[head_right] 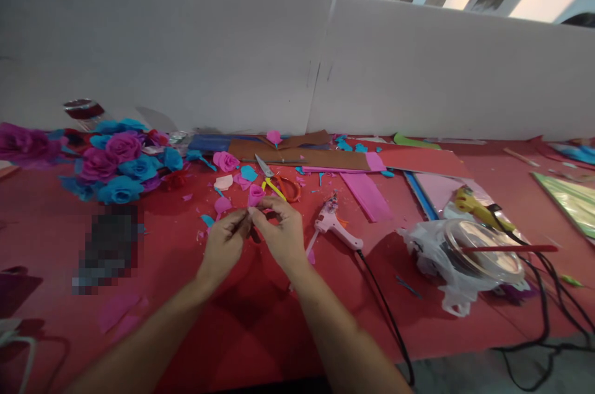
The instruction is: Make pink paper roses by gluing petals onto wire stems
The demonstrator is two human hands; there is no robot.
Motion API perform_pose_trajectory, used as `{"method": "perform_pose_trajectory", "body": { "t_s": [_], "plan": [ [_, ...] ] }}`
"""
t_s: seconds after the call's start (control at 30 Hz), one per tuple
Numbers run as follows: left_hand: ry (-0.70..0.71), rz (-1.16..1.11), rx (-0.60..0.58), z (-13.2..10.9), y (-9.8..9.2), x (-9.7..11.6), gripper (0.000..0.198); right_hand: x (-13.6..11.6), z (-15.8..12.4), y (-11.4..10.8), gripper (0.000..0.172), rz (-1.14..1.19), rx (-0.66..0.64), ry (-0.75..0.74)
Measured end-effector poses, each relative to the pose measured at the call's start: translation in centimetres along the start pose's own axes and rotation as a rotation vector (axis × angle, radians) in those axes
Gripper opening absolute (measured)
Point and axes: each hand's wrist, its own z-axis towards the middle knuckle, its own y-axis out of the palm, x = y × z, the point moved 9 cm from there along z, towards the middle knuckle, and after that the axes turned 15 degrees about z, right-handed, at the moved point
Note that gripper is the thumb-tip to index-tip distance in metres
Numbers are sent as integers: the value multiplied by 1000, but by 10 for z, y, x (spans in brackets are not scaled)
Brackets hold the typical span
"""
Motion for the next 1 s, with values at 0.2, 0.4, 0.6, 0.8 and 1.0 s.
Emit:
{"method": "perform_pose_trajectory", "body": {
  "t_s": [0.2, 0.4, 0.6, 0.8, 1.0],
  "plan": [
    [-34, -231, -6, 5, 5, -18, 13, -2, -1, 6, 16, 12, -60, -24],
    [8, -339, -109, 5, 15, -10, 15, -16, -5, 6, 10, -30, -52, -143],
    [91, -221, -48, 5, 4, -5, 16, -26, -8, 11, 16, -28, -113, -238],
    [136, -160, 13, 5, -2, -6, 16, -26, -9, 13, 18, -63, -125, -263],
    [53, -234, -52, 10, 4, -14, 14, -17, -6, 5, 29, -109, -36, -176]
  ]
}}
